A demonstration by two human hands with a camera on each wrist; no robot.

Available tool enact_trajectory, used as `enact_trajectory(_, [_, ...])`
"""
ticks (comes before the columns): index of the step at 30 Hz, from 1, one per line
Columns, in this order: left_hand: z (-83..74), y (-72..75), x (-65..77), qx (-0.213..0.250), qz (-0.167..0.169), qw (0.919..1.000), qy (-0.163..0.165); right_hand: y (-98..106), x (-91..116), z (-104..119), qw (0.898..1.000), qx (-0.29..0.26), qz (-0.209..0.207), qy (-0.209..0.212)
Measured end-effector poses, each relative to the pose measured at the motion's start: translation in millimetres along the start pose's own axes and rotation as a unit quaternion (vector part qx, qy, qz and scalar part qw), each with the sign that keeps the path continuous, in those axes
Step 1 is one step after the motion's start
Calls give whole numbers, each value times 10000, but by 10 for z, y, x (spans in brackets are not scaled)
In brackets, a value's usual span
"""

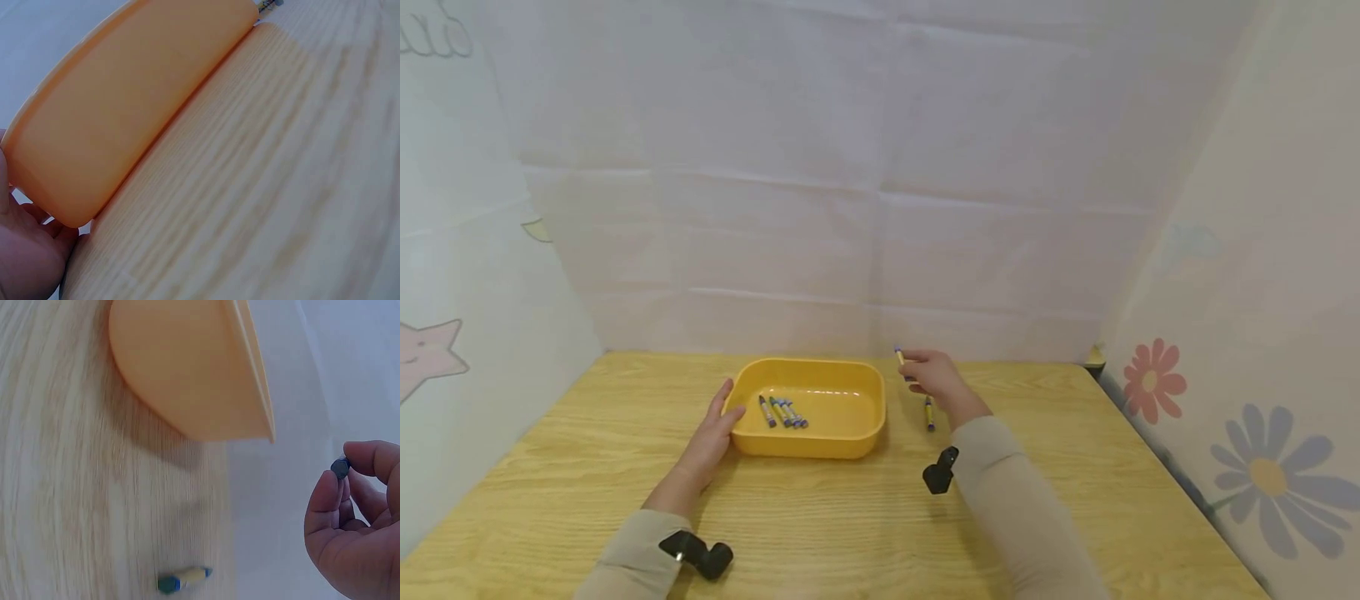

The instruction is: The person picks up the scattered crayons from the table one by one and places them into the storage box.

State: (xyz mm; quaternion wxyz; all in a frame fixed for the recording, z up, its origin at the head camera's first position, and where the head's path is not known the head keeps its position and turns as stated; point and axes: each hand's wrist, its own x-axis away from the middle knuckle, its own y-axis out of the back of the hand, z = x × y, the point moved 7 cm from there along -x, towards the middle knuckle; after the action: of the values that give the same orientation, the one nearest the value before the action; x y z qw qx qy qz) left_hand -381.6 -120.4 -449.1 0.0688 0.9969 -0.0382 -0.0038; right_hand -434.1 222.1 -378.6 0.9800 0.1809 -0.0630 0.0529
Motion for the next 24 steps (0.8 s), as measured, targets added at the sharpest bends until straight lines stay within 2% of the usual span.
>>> enact_trajectory(5, [-13,5,13,15,-3,10000,-32,-234,-56,118,9998,10,171,65])
enact_trajectory(13, [-11,11,2,67,-30,10000,32,-599,-167,265,9997,-24,210,74])
enact_trajectory(24, [7,6,-17,146,-13,9999,24,-1156,-253,263,9988,45,493,2])
